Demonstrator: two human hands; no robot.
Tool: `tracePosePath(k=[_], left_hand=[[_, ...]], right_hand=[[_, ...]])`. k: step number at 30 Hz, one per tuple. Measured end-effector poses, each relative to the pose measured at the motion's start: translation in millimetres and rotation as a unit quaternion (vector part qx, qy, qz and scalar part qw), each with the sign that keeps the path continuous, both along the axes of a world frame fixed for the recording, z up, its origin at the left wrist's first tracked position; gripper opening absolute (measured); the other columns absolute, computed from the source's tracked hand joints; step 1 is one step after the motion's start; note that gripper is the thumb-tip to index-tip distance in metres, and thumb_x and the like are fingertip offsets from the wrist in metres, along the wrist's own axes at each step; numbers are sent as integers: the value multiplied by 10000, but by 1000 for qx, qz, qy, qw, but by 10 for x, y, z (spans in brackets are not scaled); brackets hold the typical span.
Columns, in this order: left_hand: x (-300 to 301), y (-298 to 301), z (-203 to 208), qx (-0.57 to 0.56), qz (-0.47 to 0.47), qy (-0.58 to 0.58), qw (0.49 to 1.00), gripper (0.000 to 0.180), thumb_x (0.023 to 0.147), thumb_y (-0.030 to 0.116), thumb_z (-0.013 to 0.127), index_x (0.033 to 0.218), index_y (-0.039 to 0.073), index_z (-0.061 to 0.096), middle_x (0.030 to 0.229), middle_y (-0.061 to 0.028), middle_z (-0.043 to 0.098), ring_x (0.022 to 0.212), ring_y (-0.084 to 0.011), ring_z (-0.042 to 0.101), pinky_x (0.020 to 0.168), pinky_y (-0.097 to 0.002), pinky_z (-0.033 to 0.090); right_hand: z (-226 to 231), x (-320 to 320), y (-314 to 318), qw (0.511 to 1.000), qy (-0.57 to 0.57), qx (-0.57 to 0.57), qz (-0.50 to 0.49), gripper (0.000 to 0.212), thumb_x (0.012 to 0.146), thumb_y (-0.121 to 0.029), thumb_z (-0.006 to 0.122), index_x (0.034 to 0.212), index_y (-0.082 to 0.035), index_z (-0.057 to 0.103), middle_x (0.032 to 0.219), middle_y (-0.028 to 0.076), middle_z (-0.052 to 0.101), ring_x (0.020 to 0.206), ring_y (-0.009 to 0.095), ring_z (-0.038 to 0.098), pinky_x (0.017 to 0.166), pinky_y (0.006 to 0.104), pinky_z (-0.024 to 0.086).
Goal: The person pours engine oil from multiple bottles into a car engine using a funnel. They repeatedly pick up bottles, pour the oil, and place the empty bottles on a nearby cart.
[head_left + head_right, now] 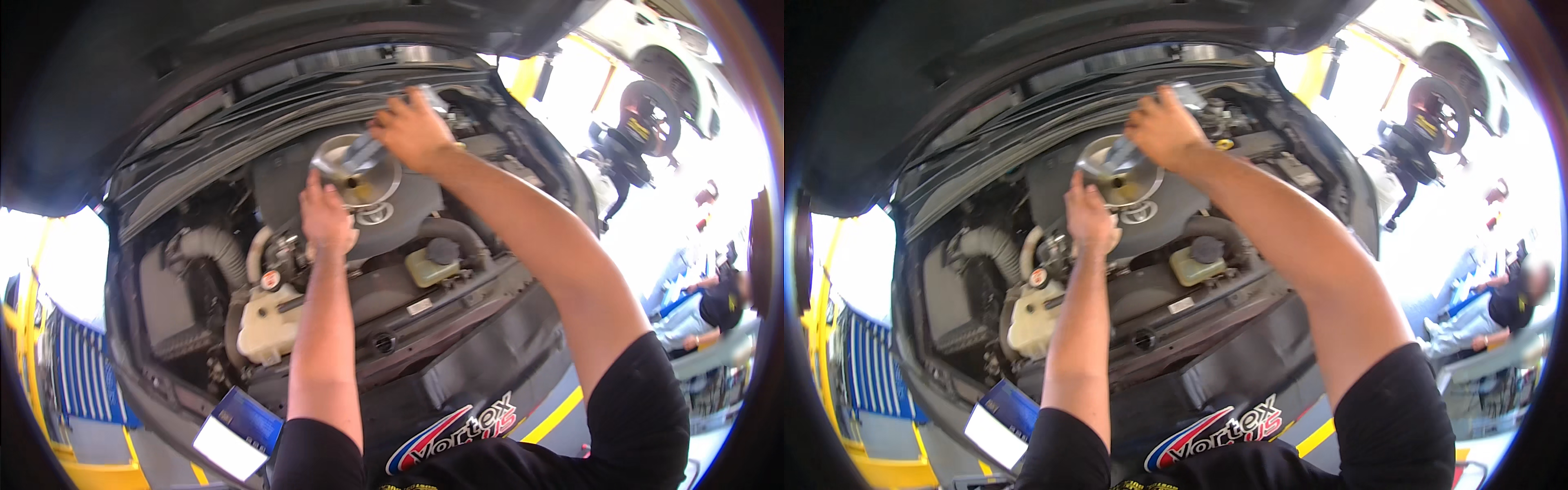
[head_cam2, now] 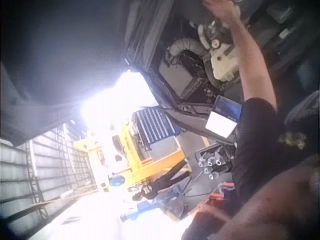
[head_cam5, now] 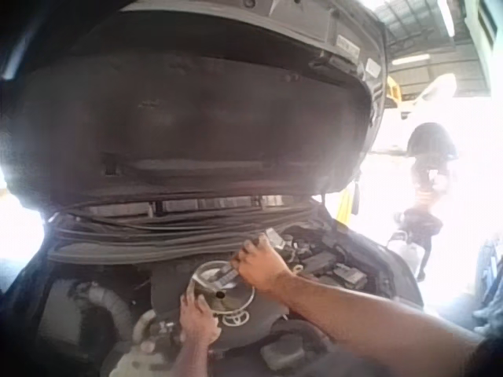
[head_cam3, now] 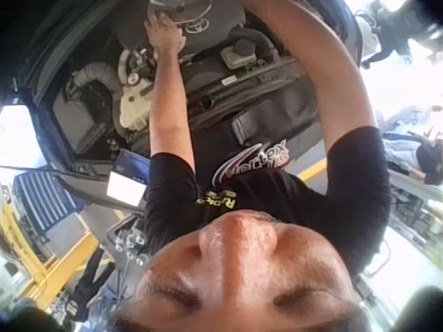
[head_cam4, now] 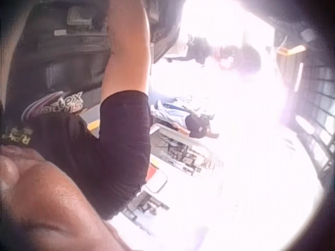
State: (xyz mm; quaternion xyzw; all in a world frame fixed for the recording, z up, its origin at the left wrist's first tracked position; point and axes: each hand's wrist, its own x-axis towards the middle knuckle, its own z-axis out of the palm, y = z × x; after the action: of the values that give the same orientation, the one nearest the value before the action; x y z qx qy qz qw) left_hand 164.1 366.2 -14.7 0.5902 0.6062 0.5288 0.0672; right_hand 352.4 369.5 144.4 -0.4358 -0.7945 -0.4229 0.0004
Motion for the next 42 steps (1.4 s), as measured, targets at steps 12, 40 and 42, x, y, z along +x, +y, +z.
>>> tracePosePath(k=[12,40,42], left_hand=[[-5,148,-120,39,-26,-19,999,506,1087,389,449,1532,148,457,1325,-263,568,1161,-472,605,948,-550,510],[-545,-3901,-158,6,-163,-237,958,574,997,118,642,1516,-3,428,1296,-186,579,1157,-286,593,1020,-391,468],[-669,-4475,39,6,-150,-87,985,569,982,119,659,1496,8,442,1256,-179,594,1070,-287,614,940,-395,497]], right_hand=[[3,-169,117,999,-42,-3,29,206,922,-310,662,1072,-243,785,1133,-15,746,1205,250,628,1093,659,361],[-840,579,-158,670,677,-304,-28,808,740,-207,892,1406,89,542,1268,170,673,1140,268,647,1001,401,512],[-960,769,-226,573,750,-321,76,655,805,-217,878,1347,26,604,1221,172,707,1081,283,684,933,420,542]])
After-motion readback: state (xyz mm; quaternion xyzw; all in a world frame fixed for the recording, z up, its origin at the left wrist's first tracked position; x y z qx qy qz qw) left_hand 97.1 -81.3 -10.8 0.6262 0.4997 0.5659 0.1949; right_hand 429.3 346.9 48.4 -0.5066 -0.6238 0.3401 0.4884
